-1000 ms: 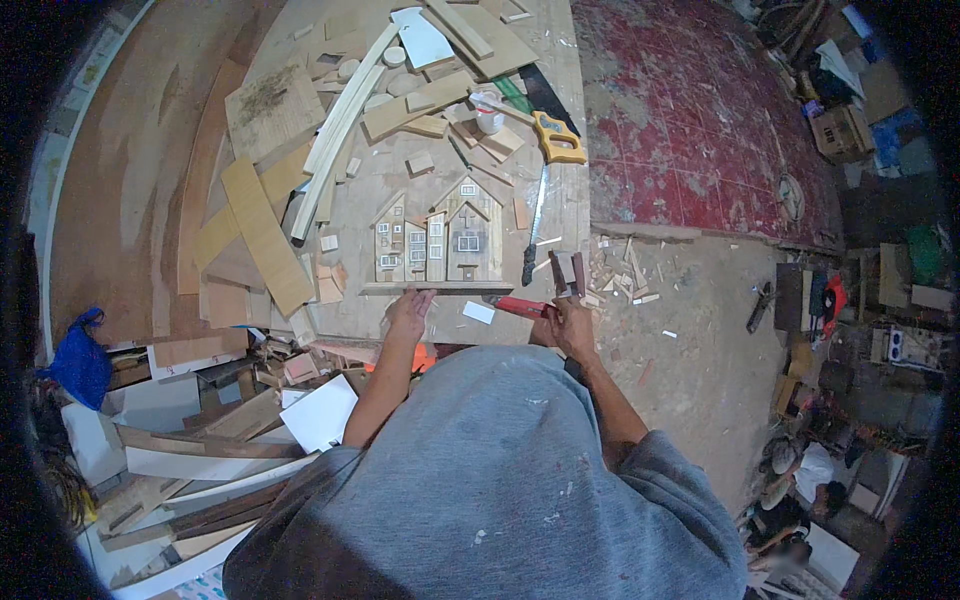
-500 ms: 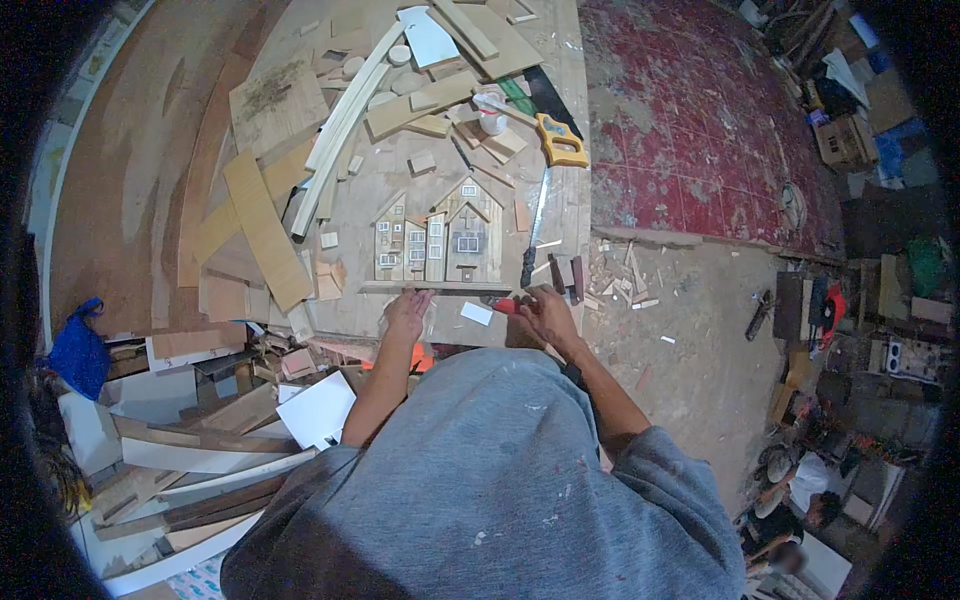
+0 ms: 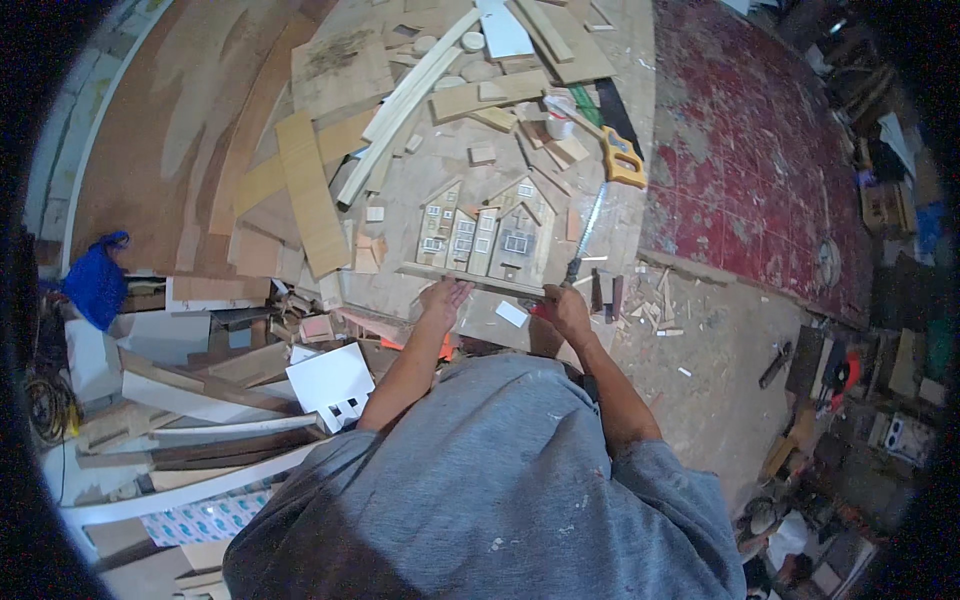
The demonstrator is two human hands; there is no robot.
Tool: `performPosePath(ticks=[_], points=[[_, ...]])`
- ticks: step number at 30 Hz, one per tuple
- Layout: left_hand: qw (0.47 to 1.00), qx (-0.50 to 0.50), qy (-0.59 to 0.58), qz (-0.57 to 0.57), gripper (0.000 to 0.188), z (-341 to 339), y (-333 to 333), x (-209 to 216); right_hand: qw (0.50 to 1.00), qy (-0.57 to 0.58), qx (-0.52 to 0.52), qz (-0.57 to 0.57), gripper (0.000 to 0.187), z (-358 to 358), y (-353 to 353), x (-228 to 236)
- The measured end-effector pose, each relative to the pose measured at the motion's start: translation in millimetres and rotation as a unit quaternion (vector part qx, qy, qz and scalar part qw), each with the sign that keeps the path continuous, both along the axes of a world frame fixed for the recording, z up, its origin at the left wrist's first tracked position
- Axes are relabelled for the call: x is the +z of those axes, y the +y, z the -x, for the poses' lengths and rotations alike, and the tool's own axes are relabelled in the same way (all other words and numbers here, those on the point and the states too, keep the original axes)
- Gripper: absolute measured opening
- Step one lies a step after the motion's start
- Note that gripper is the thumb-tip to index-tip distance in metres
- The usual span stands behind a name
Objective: Applying glue and attaching small wooden pieces to assemble a model house.
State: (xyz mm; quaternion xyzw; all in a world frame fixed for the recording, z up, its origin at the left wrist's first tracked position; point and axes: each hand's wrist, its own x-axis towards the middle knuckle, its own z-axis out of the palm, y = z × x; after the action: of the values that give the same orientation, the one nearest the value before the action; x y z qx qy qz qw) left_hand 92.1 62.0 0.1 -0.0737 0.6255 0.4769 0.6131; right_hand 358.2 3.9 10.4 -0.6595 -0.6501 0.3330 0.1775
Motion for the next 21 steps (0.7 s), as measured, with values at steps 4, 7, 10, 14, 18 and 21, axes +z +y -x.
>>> performPosePath(ticks=[4,7,10,14,18,21], points=[[1.0,0.004,-0.01,-0.027,0.025,7.4,-5.3,-9.7,0.999,-0.011,0.03,-0.001,0.023,3.4,3.8,6.7],[0.999,-0.013,-0.019,-0.025,0.021,9.4,-6.6,-10.5,0.999,-0.015,0.043,-0.003,0.02,4.0,5.5,9.3],[0.999,-0.029,-0.019,-0.037,0.017,7.9,-7.0,-7.1,0.999,-0.019,0.032,-0.006,0.016,4.2,4.6,9.6],[0.998,-0.047,-0.014,-0.026,0.016,8.2,-6.7,-4.7,0.999,-0.016,0.035,-0.011,0.013,3.7,3.4,10.0],[0.997,-0.079,-0.014,-0.012,0.018,7.9,-5.8,-6.6,1.0,-0.012,0.023,-0.015,0.015,-0.5,1.5,1.4],[0.994,-0.068,-0.059,-0.064,0.021,19.1,-15.5,-14.4,0.998,-0.015,0.054,0.003,0.02,-1.0,3.9,7.3]])
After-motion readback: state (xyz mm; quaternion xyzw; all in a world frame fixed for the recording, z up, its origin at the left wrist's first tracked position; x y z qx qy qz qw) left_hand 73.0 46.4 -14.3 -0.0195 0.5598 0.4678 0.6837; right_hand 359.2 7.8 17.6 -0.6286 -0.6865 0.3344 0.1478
